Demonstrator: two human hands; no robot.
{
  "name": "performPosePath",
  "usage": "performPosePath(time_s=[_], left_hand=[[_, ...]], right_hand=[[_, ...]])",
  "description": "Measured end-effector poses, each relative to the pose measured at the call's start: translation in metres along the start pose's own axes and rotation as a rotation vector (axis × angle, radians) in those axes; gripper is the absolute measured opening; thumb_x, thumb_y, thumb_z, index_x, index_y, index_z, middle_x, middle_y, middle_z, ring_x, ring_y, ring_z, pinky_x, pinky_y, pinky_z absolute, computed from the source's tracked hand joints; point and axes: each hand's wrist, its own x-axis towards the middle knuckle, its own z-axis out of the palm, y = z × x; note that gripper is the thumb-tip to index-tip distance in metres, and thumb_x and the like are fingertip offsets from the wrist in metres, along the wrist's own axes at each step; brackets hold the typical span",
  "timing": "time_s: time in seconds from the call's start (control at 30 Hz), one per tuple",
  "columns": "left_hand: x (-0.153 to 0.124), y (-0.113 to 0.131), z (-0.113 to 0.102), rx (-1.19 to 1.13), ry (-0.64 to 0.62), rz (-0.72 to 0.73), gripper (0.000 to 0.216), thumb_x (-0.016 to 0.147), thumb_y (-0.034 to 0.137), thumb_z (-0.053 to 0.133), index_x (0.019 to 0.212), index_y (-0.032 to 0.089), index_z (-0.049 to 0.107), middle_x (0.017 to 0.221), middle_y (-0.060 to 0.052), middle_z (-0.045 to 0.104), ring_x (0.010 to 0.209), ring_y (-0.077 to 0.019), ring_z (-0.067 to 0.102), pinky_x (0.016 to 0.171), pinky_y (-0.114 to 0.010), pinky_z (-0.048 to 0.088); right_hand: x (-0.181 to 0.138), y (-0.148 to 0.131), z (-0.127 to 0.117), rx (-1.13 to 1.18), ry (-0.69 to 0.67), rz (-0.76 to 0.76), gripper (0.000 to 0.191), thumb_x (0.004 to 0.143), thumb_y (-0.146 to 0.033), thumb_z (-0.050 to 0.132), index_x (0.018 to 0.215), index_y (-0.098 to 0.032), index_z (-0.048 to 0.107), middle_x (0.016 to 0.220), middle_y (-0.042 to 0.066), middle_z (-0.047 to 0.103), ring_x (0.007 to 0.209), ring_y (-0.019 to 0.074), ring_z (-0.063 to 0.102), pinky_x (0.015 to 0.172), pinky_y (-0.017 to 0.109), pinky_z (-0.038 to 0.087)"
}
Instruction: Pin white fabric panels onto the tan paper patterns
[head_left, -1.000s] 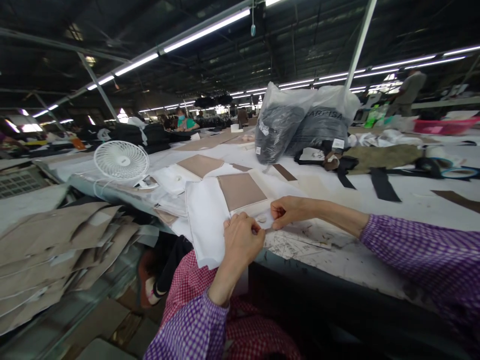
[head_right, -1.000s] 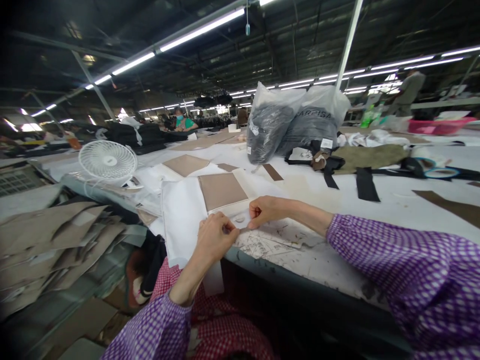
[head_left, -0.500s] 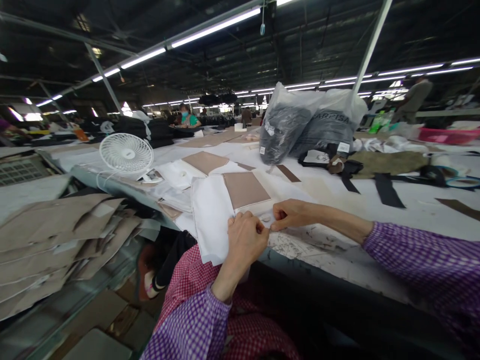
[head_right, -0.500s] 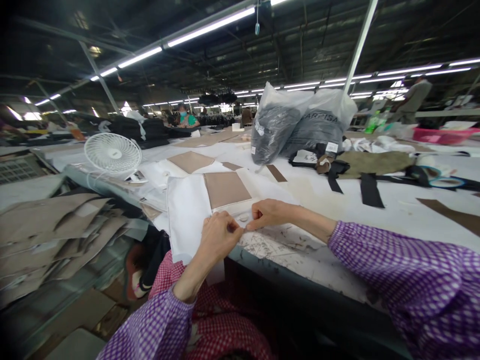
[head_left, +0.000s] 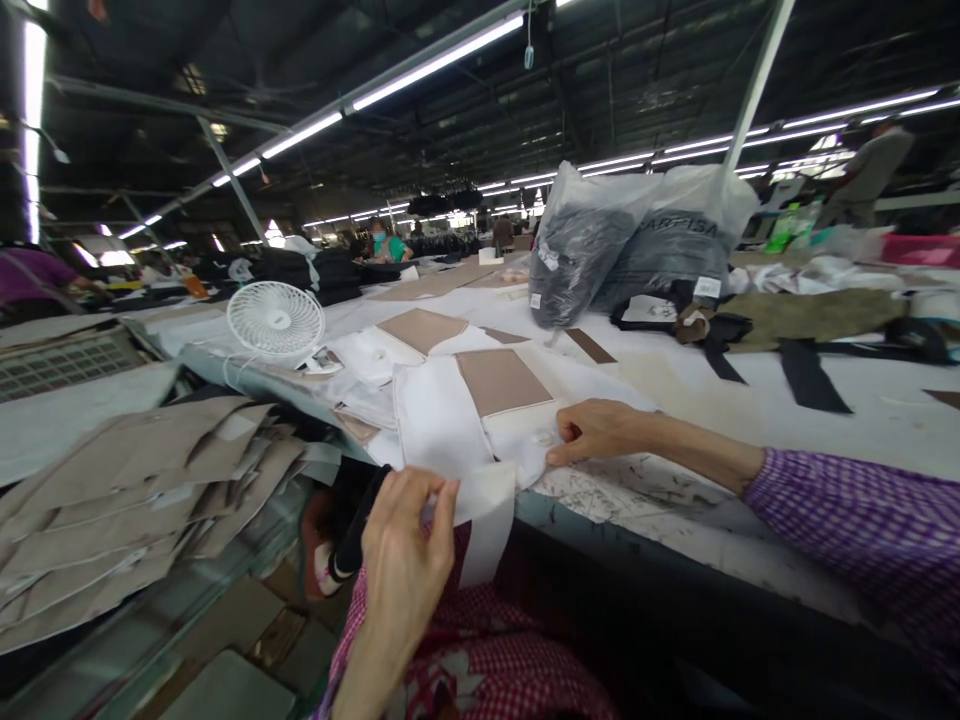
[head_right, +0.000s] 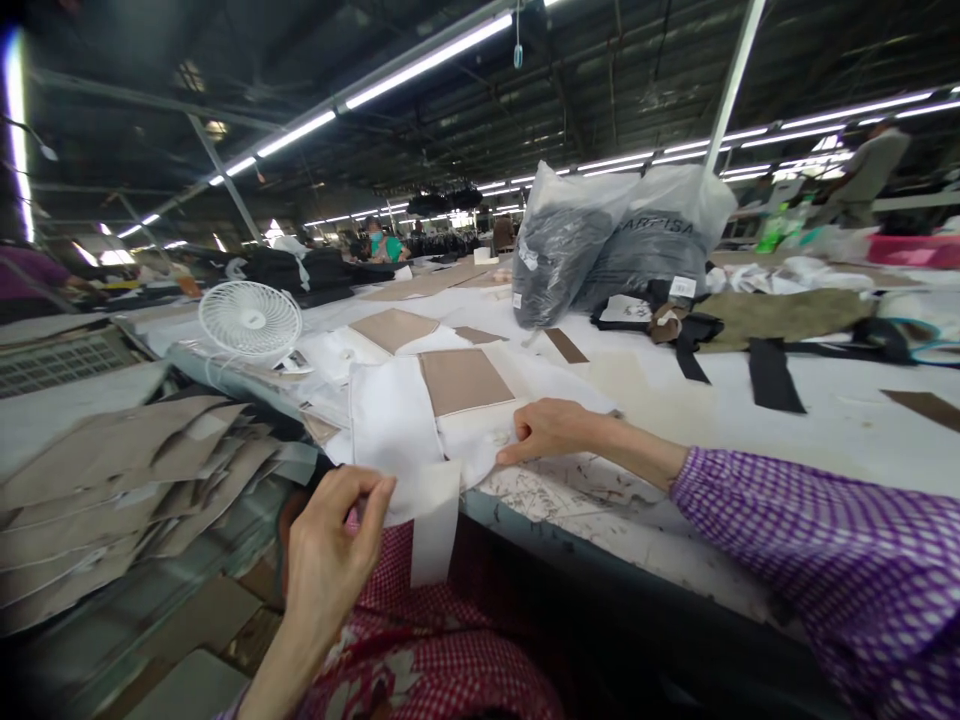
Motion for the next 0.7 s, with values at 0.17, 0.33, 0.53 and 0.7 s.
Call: performPosePath(time_s=[0.17, 0.33, 0.53, 0.7], left_hand=[[-0.063, -0.03, 0.003, 0.035, -0.15, -0.321, 0.035, 0.083, 0.05, 0.058, 0.069, 0.019, 0.064, 0.059, -0.002, 0.058, 0.058, -0.0176, 0.053, 0.061, -0.03, 0.039], [-0.059, -0.007, 0.02, -0.632, -0.47, -0.674, 0.042, 0.074, 0.056, 0.066, 0.08, 0.015, 0.067, 0.058, 0.0, 0.06, 0.045, -0.0099, 0.044, 0.044, -0.021, 0.028], [0.014, 0.045, -0.004, -1.325, -0.434, -0.84, 0.029, 0.073, 0.038, 0.073, 0.073, 0.01, 0.065, 0.052, -0.001, 0.061, 0.033, -0.0012, 0.033, 0.034, -0.015, 0.018], [0.087, 0.046, 0.001, -1.558, -0.396, -0.822, 0.036, 0.092, 0.038, 0.049, 0.084, 0.006, 0.064, 0.084, -0.013, 0.072, 0.045, -0.006, 0.054, 0.038, -0.014, 0.039]], right_hand=[[0.0, -0.001, 0.001, -0.007, -0.005, 0.015, 0.048, 0.071, -0.069, 0.057, 0.069, -0.021, 0.052, 0.073, 0.003, 0.061, 0.069, 0.0187, 0.053, 0.056, 0.029, 0.029], [-0.004, -0.007, -0.002, -0.01, -0.01, 0.031, 0.045, 0.072, -0.065, 0.056, 0.07, -0.021, 0.051, 0.075, 0.003, 0.062, 0.07, 0.0189, 0.053, 0.057, 0.029, 0.03], [-0.006, -0.008, -0.003, -0.012, -0.012, 0.043, 0.043, 0.073, -0.064, 0.057, 0.072, -0.021, 0.053, 0.076, 0.003, 0.063, 0.071, 0.0193, 0.054, 0.057, 0.029, 0.031], [-0.005, -0.008, -0.004, -0.001, -0.005, 0.019, 0.043, 0.073, -0.063, 0.057, 0.07, -0.02, 0.054, 0.074, 0.003, 0.062, 0.069, 0.0187, 0.055, 0.057, 0.028, 0.032]])
